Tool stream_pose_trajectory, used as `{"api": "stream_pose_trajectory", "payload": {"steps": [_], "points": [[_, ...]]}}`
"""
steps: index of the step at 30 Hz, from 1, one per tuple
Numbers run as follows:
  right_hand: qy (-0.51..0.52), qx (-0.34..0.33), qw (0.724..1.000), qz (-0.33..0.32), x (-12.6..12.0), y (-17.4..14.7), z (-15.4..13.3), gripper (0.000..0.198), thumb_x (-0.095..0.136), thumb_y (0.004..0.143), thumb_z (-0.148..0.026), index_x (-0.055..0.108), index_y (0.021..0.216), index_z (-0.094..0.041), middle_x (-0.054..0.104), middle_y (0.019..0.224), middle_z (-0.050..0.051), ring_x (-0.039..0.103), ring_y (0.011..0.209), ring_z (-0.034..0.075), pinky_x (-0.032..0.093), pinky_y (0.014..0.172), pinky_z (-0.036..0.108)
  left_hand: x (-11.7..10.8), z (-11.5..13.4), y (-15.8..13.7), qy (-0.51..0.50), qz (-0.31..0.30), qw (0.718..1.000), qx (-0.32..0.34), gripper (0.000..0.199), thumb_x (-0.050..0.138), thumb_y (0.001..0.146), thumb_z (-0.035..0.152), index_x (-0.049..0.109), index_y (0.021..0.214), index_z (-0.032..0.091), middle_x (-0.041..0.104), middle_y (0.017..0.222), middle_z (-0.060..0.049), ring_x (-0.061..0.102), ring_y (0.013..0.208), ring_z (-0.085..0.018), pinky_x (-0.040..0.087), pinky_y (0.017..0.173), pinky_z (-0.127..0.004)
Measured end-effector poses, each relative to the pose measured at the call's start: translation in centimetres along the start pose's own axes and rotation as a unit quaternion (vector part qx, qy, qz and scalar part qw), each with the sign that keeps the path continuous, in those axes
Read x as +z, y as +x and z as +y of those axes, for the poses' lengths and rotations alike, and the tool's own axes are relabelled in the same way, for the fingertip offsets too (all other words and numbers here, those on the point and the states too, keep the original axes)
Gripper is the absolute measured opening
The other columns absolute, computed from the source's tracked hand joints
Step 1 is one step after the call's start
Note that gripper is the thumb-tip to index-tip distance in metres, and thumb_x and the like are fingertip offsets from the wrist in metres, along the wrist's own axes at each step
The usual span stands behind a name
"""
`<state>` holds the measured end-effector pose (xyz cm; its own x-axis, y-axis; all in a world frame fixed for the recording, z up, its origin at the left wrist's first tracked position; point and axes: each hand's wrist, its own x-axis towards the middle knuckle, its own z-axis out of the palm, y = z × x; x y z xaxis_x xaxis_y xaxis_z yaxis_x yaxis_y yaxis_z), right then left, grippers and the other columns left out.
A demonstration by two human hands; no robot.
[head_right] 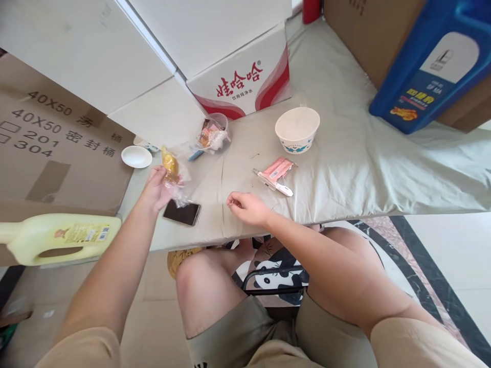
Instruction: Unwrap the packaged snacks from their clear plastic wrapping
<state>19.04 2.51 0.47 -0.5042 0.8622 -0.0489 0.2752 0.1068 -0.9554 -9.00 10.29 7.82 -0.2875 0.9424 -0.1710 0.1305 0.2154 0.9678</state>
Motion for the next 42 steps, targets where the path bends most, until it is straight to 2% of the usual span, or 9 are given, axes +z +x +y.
{"api": "stream_pose_trajectory", "payload": {"steps": [5,8,11,17,22,29,36,39,42], "points": [[-0.068,-0.124,0.984,0.112,0.2,-0.8,1.2,0.059,0.058,0.079,-0.018,0.047,0.137,-0.022,0.056,0.132,0.013,0.059,0.115,0.024,0.049,0.098,0.043,8.0,-0.5,-7.9,-0.341,-0.133,0.925,-0.102,0.027,0.054,0.086,0.042,0.062,0.095,0.018,0.067,0.087,-0.005,0.065,0.076,-0.014,0.056,0.073,-0.028],[-0.119,-0.186,0.96,0.174,-0.3,-0.9,1.9,0.073,0.062,0.077,-0.019,0.039,0.146,-0.026,0.038,0.151,0.015,0.04,0.14,0.03,0.04,0.111,0.052,12.5,-2.2,-9.8,-0.397,-0.155,0.894,-0.138,0.026,0.051,0.088,0.04,0.064,0.092,0.017,0.067,0.085,-0.005,0.064,0.074,-0.012,0.055,0.07,-0.023],[-0.154,-0.234,0.944,0.177,-1.0,-1.2,2.2,0.065,0.061,0.082,-0.023,0.043,0.144,-0.029,0.036,0.153,0.013,0.038,0.142,0.03,0.039,0.112,0.053,14.8,-3.6,-9.6,-0.413,-0.147,0.882,-0.172,0.025,0.051,0.088,0.038,0.066,0.092,0.017,0.066,0.079,-0.004,0.064,0.072,-0.012,0.056,0.069,-0.023],[-0.213,-0.236,0.926,0.204,-1.9,-0.8,1.8,0.037,0.057,0.09,-0.024,0.064,0.126,-0.032,0.053,0.135,0.009,0.052,0.123,0.026,0.043,0.104,0.047,15.3,-4.6,-8.3,-0.373,-0.18,0.876,-0.247,0.023,0.058,0.081,0.035,0.066,0.094,0.018,0.068,0.086,-0.006,0.067,0.08,-0.016,0.058,0.078,-0.025],[-0.12,-0.244,0.928,0.254,-2.5,0.4,1.2,0.021,0.05,0.092,-0.023,0.07,0.1,-0.023,0.064,0.11,0.008,0.059,0.105,0.022,0.047,0.093,0.039,16.0,-4.8,-7.2,-0.343,-0.18,0.908,-0.159,0.027,0.062,0.067,0.026,0.062,0.094,0.019,0.067,0.085,-0.001,0.066,0.078,-0.015,0.056,0.076,-0.027],[-0.04,-0.079,0.949,0.303,-2.5,0.2,0.3,0.015,0.052,0.089,-0.033,0.059,0.096,-0.023,0.062,0.095,0.006,0.058,0.09,0.021,0.048,0.084,0.037,14.5,-5.5,-7.6,-0.257,-0.296,0.91,-0.136,0.054,0.065,0.062,0.022,0.056,0.115,0.028,0.069,0.104,-0.001,0.068,0.096,-0.021,0.055,0.081,-0.036],[-0.007,-0.062,0.95,0.307,-1.5,-0.4,0.8,0.052,0.064,0.081,-0.039,0.043,0.126,-0.023,0.051,0.126,0.013,0.055,0.111,0.024,0.051,0.089,0.04,12.4,-5.5,-8.5,-0.187,-0.38,0.905,-0.038,0.069,0.082,0.061,0.037,0.059,0.125,0.026,0.067,0.121,-0.008,0.062,0.117,-0.029,0.048,0.103,-0.042],[0.01,-0.065,0.958,0.278,-2.1,-0.4,1.1,0.086,0.067,0.081,-0.044,0.017,0.148,-0.025,0.037,0.148,0.018,0.049,0.128,0.029,0.049,0.098,0.046,11.8,-5.7,-8.6,-0.11,-0.394,0.912,-0.001,0.082,0.089,0.057,0.027,0.055,0.132,0.027,0.065,0.127,-0.008,0.058,0.124,-0.029,0.044,0.107,-0.042],[0.033,-0.096,0.974,0.204,-3.1,-0.5,1.3,0.099,0.066,0.083,-0.049,0.0,0.153,-0.026,0.039,0.149,0.02,0.046,0.136,0.031,0.047,0.103,0.05,11.6,-5.7,-8.7,-0.071,-0.404,0.912,-0.006,0.073,0.086,0.064,0.028,0.057,0.131,0.025,0.066,0.126,-0.009,0.059,0.123,-0.029,0.047,0.104,-0.042]]}}
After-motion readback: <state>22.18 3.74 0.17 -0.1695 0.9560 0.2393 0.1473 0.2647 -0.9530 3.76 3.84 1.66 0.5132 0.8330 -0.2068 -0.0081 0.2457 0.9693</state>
